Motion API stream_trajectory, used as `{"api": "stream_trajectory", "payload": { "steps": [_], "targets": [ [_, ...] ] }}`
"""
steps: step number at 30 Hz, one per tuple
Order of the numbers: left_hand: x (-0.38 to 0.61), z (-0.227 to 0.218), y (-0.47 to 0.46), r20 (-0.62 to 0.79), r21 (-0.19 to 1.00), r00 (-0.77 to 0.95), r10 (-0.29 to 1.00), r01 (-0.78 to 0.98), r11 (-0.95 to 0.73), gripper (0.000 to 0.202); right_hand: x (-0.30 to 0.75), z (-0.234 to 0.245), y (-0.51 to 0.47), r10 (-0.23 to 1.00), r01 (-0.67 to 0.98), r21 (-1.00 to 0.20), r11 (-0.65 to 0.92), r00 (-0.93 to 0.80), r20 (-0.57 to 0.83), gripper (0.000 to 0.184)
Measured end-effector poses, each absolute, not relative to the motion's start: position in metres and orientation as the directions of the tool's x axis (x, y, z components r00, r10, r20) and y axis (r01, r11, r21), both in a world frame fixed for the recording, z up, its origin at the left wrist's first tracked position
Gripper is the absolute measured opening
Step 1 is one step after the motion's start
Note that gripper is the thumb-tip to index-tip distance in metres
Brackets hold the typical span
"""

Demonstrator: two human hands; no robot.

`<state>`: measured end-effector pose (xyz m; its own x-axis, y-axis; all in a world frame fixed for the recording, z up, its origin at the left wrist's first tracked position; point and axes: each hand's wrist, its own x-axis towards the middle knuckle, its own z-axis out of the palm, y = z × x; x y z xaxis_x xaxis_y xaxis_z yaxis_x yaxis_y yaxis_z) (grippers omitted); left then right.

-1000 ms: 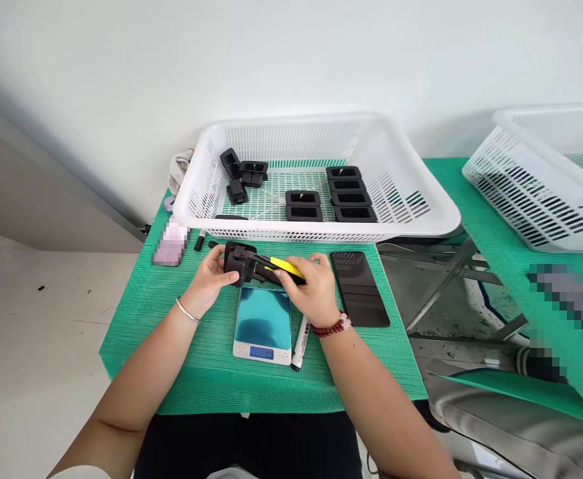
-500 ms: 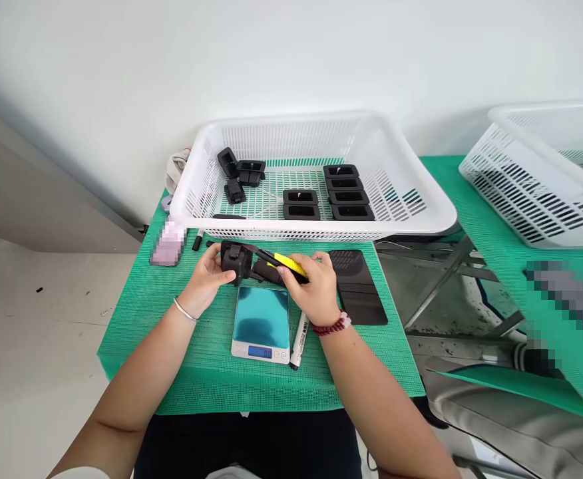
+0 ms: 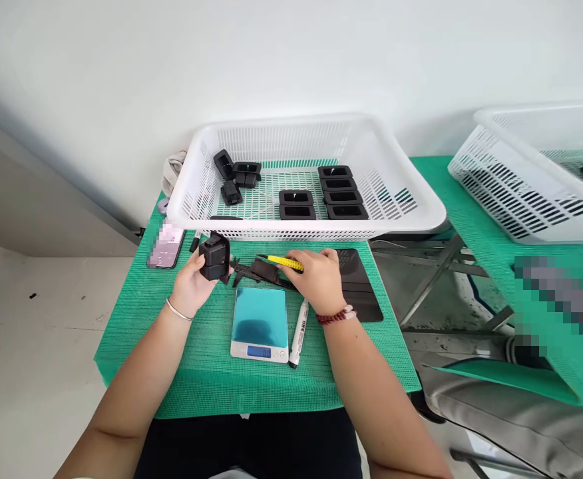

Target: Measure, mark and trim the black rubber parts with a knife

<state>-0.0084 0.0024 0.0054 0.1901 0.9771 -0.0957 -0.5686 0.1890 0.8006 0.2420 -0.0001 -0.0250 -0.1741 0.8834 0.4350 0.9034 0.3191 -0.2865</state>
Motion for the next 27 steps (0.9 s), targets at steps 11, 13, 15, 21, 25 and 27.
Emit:
{"api": "stream_trajectory", "payload": {
  "steps": [11, 13, 15, 21, 25, 27],
  "targets": [
    [-0.004, -0.001, 0.000, -0.089, 0.788, 0.348, 0.933, -0.549, 0.279, 0.044, 0.239, -0.026, 0.001, 0.891, 0.881, -0.368, 0.296, -0.116, 0.438, 0.024],
    [-0.004, 0.000, 0.000, -0.080, 0.790, 0.371, 0.925, -0.543, 0.286, 0.047, 0.239, -0.023, 0.000, 0.891, 0.824, -0.406, 0.396, -0.238, 0.387, 0.021],
    [-0.003, 0.002, 0.000, -0.087, 0.775, 0.372, 0.924, -0.558, 0.297, 0.047, 0.240, -0.019, -0.002, 0.875, 0.773, -0.416, 0.479, -0.381, 0.298, 0.019],
    [-0.002, 0.013, 0.002, -0.187, 0.668, 0.326, 0.927, -0.650, 0.364, 0.044, 0.246, -0.016, -0.004, 0.851, 0.795, -0.305, 0.524, -0.479, 0.214, 0.010],
    [-0.005, 0.016, 0.005, -0.210, 0.612, 0.337, 0.918, -0.686, 0.392, 0.047, 0.249, -0.019, -0.003, 0.842, 0.816, -0.234, 0.529, -0.470, 0.266, 0.013],
    [-0.007, 0.014, 0.006, -0.219, 0.639, 0.285, 0.933, -0.681, 0.358, 0.049, 0.248, -0.020, -0.003, 0.836, 0.816, -0.229, 0.531, -0.462, 0.297, 0.011]
  ]
}}
